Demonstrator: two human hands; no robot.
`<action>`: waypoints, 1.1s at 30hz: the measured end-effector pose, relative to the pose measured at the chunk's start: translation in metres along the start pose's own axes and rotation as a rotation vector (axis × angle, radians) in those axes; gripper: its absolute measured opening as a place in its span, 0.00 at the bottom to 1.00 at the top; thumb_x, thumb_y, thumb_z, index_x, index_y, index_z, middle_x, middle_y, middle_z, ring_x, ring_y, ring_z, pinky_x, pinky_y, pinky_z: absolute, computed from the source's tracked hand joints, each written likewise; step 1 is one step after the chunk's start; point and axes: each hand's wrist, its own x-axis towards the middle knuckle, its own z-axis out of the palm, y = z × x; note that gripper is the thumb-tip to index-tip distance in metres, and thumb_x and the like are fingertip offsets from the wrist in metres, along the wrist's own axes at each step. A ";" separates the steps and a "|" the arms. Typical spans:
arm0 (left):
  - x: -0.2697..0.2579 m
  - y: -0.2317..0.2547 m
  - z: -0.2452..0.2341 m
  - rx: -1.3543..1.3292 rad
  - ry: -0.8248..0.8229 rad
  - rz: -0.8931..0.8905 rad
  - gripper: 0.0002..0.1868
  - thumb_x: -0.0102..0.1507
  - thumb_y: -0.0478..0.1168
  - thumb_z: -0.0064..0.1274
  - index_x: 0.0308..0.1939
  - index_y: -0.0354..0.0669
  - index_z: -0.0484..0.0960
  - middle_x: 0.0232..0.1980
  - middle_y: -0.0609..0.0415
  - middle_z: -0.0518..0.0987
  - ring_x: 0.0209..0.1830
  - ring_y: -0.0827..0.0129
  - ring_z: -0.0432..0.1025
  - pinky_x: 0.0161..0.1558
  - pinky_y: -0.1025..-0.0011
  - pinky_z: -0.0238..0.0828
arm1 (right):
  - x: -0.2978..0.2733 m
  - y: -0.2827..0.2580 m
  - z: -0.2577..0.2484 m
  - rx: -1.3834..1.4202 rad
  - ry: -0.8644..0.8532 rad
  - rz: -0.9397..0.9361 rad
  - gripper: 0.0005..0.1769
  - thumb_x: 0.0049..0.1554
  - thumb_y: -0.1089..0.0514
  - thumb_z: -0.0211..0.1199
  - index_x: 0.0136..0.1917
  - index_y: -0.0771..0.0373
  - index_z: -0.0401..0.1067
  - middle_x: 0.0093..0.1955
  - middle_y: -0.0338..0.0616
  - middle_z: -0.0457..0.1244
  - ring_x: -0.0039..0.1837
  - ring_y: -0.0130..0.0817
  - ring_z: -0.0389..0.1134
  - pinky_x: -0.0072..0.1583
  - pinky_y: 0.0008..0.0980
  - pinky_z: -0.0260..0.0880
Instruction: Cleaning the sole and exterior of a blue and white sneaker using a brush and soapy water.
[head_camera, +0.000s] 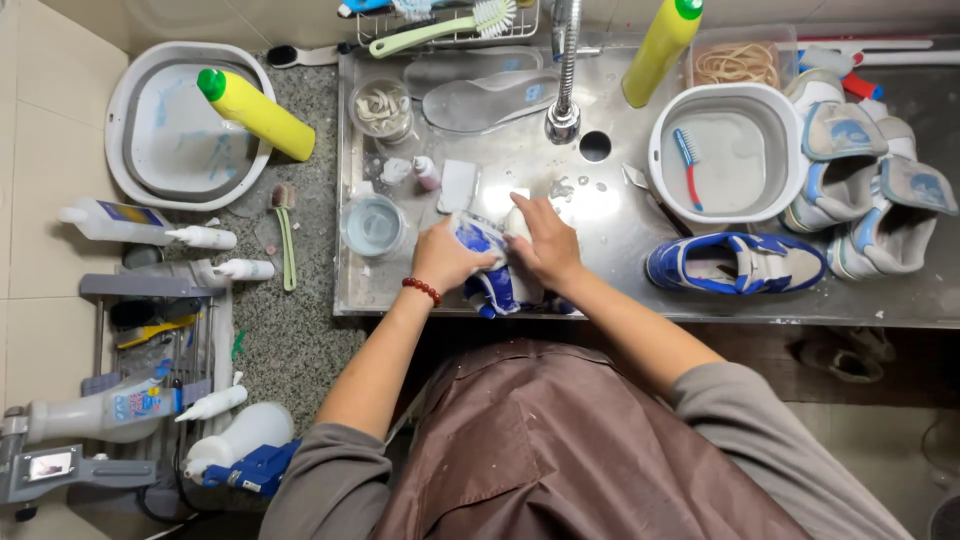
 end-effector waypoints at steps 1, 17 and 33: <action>0.003 -0.001 -0.003 0.000 0.010 0.001 0.30 0.43 0.53 0.74 0.45 0.44 0.85 0.41 0.47 0.87 0.41 0.59 0.82 0.47 0.65 0.78 | -0.002 0.003 -0.002 0.000 0.001 -0.010 0.33 0.58 0.47 0.63 0.72 0.61 0.63 0.59 0.53 0.63 0.56 0.53 0.67 0.52 0.45 0.69; -0.005 -0.003 -0.001 -0.110 0.023 -0.152 0.29 0.43 0.50 0.73 0.44 0.42 0.85 0.41 0.49 0.87 0.40 0.62 0.83 0.46 0.67 0.79 | -0.065 0.062 -0.013 0.063 -0.233 0.179 0.26 0.63 0.47 0.52 0.70 0.59 0.67 0.57 0.51 0.64 0.56 0.51 0.67 0.56 0.44 0.68; -0.010 0.006 -0.001 -0.118 0.043 -0.150 0.27 0.45 0.51 0.73 0.43 0.42 0.87 0.41 0.49 0.88 0.41 0.62 0.83 0.46 0.66 0.79 | -0.014 0.013 -0.002 -0.016 -0.177 0.164 0.29 0.62 0.46 0.58 0.73 0.57 0.66 0.57 0.51 0.64 0.56 0.52 0.68 0.55 0.43 0.68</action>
